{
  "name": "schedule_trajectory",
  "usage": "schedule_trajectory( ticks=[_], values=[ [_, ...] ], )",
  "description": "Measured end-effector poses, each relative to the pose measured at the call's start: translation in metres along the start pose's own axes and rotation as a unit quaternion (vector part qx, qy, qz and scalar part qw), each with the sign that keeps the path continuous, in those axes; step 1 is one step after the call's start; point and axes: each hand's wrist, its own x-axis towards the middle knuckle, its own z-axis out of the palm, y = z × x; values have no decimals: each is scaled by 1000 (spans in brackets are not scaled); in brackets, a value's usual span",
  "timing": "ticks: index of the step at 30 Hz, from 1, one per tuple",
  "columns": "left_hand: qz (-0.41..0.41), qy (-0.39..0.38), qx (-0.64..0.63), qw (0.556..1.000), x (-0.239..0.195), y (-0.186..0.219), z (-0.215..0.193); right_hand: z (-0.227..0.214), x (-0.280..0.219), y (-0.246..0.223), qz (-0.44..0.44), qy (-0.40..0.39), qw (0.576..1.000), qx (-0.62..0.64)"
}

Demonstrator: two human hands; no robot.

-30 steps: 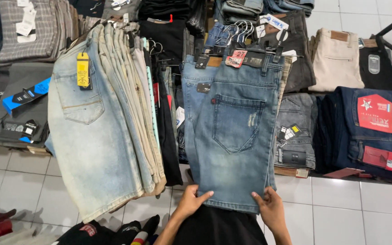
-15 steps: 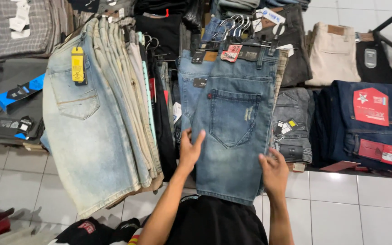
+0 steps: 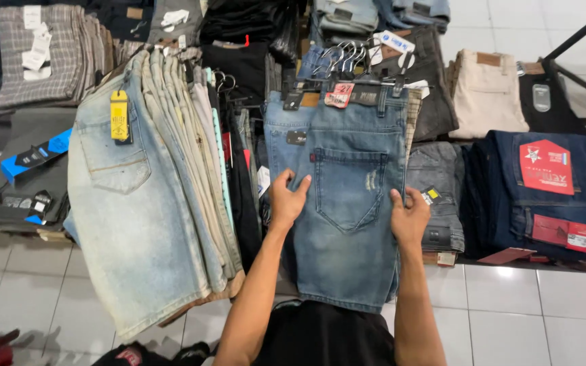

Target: The person picks up a pair of denim shorts from a display table, smooths the fabric with both hands, and folds them neatly. They then walk to a clothing rack and hang the folded shorts on a hanger among other garments.

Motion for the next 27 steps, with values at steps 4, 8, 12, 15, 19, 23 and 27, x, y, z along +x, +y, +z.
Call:
schedule_trajectory(
  ticks=[4,8,12,15,19,23,27],
  values=[
    [-33,-42,45,998,12,2,-11,0,16,-6,31,-17,999,-23],
    [-42,-112,75,990,32,21,-6,9,33,-65,-34,32,999,-22],
    [-58,-156,14,986,63,29,18,28,74,-98,-90,41,992,-84],
    [-31,-151,-78,985,66,35,17,47,104,-78,-86,50,990,-95],
    [-38,-154,-99,982,73,14,18,47,109,-68,-122,70,990,-34],
    [-52,-172,-79,981,73,19,18,44,118,-36,-49,5,999,-13],
    [-3,-173,-35,984,100,65,39,36,127,-93,11,-27,999,-40]
  ],
)
